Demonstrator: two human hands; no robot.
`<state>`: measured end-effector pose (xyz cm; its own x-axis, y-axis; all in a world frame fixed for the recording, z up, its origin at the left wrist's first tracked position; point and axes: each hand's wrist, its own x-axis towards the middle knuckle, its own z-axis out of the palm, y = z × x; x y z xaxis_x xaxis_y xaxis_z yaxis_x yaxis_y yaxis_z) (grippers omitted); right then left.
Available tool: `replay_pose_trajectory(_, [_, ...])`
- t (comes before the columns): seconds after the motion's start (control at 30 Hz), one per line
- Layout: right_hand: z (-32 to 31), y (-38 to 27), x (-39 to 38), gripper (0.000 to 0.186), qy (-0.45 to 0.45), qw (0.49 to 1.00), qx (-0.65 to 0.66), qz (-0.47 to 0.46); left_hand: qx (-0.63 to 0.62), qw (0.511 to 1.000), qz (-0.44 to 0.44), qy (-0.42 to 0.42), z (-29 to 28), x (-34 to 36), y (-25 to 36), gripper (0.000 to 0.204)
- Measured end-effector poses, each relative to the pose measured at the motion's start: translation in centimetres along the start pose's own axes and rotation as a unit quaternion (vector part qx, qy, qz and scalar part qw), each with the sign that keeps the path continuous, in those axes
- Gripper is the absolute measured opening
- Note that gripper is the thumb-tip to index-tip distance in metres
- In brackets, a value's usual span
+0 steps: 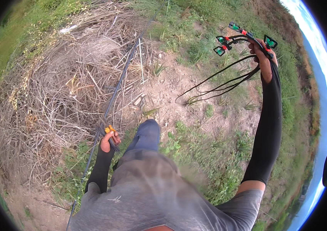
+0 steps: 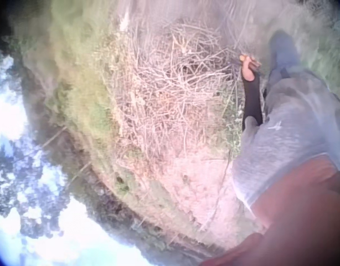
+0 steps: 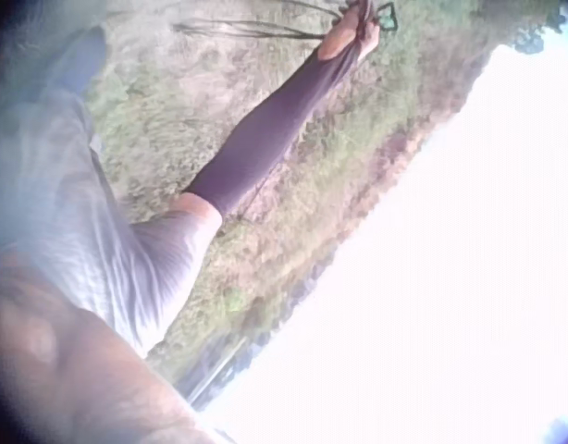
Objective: The person walks through a field carrying irrigation tubing and connectors, then kneels to attach a white drip line to a black mainline using a punch tool and zip ties. They repeat this process at multiple locations along the mainline.
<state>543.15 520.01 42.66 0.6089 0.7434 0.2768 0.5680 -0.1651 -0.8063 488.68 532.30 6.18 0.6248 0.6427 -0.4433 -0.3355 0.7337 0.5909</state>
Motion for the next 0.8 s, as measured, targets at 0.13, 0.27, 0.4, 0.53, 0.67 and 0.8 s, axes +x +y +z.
replay_pose_trajectory(0.13, [0.2, 5.9, 5.8, 0.03, -0.042, 0.999, 0.021, 0.002, 0.022, 0.999, -0.02, -0.02, 3.7, 10.1, -1.4, 0.02])
replay_pose_trajectory(0.27, [2.8, 14.3, 13.3, 0.029, -0.071, 0.99, 0.101, 0.067, 0.094, 0.994, -0.048, -0.03, 6.1, 20.6, -2.7, 0.024])
replay_pose_trajectory(0.4, [6.6, 24.4, 22.3, 0.026, -0.052, 0.954, 0.252, 0.156, 0.142, 0.989, 0.008, -0.033, 12.8, 31.8, -2.9, 0.025])
replay_pose_trajectory(0.53, [10.8, 32.6, 29.7, 0.02, -0.076, 0.911, 0.366, 0.175, 0.14, 0.984, 0.075, -0.083, 22.2, 40.3, -0.3, 0.022])
replay_pose_trajectory(0.67, [14.8, 35.2, 35.6, 0.019, -0.097, 0.903, 0.383, 0.171, 0.114, 0.981, 0.102, -0.118, 32.5, 48.8, 4.0, 0.017])
replay_pose_trajectory(0.8, [18.5, 36.1, 38.6, 0.017, -0.128, 0.929, 0.314, 0.15, 0.122, 0.968, 0.052, -0.214, 40.9, 58.0, 5.2, 0.037])
